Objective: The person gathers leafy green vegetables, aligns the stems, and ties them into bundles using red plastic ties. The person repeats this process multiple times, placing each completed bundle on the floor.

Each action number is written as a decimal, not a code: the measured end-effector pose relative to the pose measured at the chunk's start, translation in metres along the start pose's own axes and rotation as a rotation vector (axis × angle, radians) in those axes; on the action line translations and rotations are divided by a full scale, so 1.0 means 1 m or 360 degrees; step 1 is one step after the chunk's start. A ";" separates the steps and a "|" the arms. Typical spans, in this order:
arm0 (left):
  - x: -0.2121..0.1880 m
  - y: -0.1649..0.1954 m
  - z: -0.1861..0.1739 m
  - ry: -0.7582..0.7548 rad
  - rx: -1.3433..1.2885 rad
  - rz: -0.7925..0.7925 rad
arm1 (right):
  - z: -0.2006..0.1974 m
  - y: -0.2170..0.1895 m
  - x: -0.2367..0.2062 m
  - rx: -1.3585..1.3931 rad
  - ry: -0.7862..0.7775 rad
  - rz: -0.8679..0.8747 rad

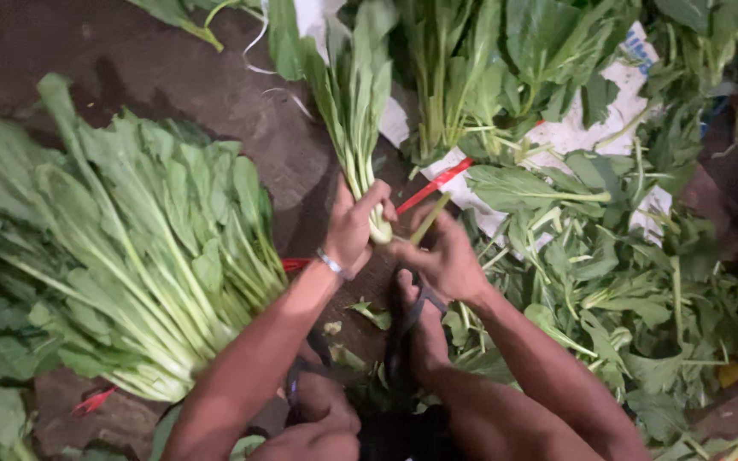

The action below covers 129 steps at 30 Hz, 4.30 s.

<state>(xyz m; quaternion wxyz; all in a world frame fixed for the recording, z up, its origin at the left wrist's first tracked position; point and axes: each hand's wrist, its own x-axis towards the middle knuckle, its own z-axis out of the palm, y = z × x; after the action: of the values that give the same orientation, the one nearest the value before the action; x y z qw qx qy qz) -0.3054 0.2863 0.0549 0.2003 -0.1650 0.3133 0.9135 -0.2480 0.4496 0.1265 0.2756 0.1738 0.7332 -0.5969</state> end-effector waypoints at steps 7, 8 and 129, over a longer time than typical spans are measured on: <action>0.019 0.005 -0.031 0.0053 0.0059 -0.0262 | 0.024 -0.005 -0.017 -0.0321 0.0159 -0.0219; 0.017 0.000 -0.030 0.0010 0.0073 -0.0301 | 0.025 -0.008 -0.012 -0.0466 0.0290 -0.0394; -0.002 0.077 -0.005 -0.0617 -0.0566 -0.0229 | 0.053 -0.042 0.000 0.1377 -0.0111 -0.0198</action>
<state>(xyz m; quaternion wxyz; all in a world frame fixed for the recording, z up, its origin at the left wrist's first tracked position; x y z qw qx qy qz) -0.3388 0.2262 0.0909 0.2888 -0.0415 0.0913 0.9521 -0.2620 0.3889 0.1520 0.1655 0.2085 0.4150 -0.8700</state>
